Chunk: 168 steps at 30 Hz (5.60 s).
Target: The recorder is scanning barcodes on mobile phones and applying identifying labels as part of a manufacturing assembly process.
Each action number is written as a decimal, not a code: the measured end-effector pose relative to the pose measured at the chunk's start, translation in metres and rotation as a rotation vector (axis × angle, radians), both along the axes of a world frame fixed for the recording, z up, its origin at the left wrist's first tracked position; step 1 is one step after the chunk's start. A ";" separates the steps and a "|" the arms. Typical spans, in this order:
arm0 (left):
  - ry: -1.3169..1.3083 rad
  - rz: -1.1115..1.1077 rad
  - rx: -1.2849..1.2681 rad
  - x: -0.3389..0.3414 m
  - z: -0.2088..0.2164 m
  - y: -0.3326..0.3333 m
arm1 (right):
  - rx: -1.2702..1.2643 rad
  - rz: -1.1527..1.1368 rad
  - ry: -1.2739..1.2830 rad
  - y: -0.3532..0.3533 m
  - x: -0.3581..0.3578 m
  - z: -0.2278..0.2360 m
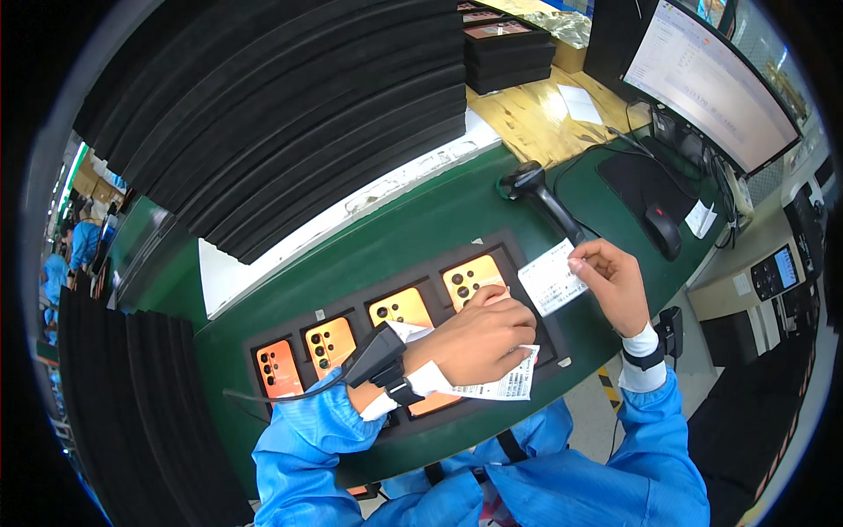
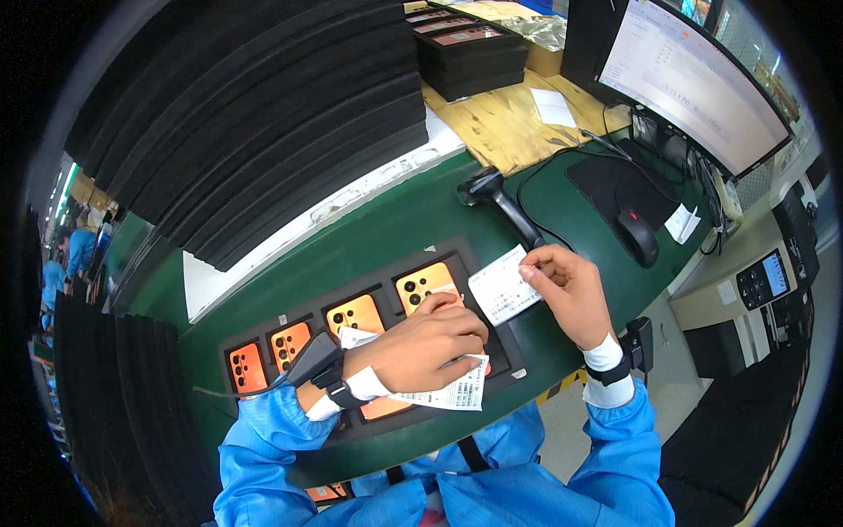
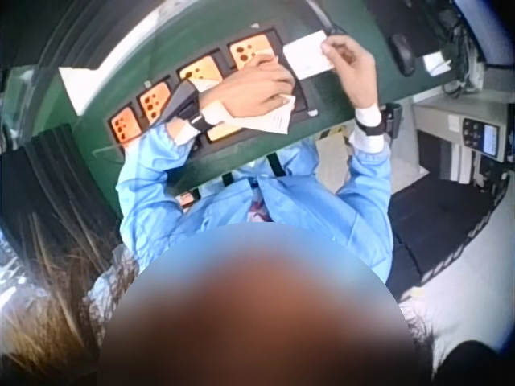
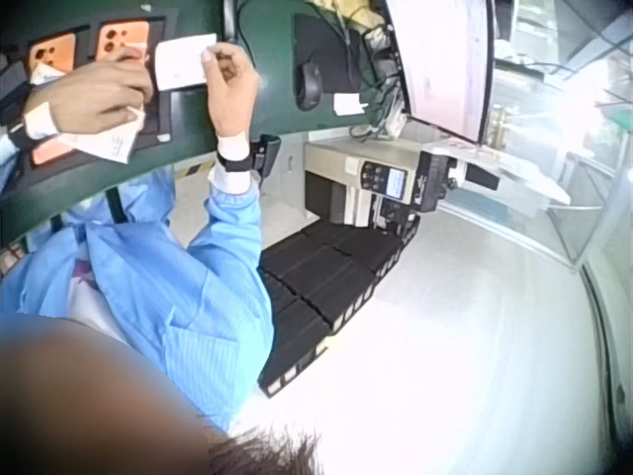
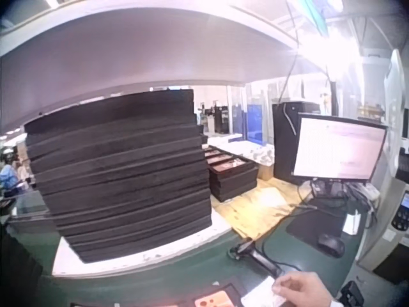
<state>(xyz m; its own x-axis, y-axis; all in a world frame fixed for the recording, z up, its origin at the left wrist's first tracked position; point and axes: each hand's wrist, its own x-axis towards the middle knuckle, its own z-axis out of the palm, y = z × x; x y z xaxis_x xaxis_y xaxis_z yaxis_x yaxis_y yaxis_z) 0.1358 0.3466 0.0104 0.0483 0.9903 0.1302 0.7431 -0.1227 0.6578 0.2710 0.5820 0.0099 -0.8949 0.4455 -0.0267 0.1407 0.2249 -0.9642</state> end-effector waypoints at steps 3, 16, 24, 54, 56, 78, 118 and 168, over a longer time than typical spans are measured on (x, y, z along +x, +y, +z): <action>0.004 -0.009 0.055 -0.002 0.022 -0.009 | 0.000 -0.034 0.077 -0.003 -0.006 -0.003; 0.042 0.062 0.070 -0.005 0.062 -0.058 | 0.755 0.299 0.065 -0.044 -0.028 0.023; 0.094 0.095 0.194 -0.007 0.068 -0.060 | 1.138 0.348 0.165 -0.058 -0.042 0.003; -0.020 0.513 -0.193 -0.016 0.052 -0.119 | 0.604 0.726 0.145 -0.125 -0.066 0.049; -0.014 0.501 -0.216 -0.017 0.054 -0.117 | 0.602 0.723 0.148 -0.124 -0.065 0.049; -0.025 0.208 0.103 -0.008 0.018 -0.107 | 0.283 0.279 -0.115 -0.074 -0.041 0.018; -0.211 0.578 -0.108 -0.033 0.047 -0.184 | 0.359 0.716 -0.057 -0.162 -0.055 0.034; -0.054 0.283 -0.012 -0.038 0.042 -0.243 | -0.148 0.760 -0.268 -0.177 -0.100 0.014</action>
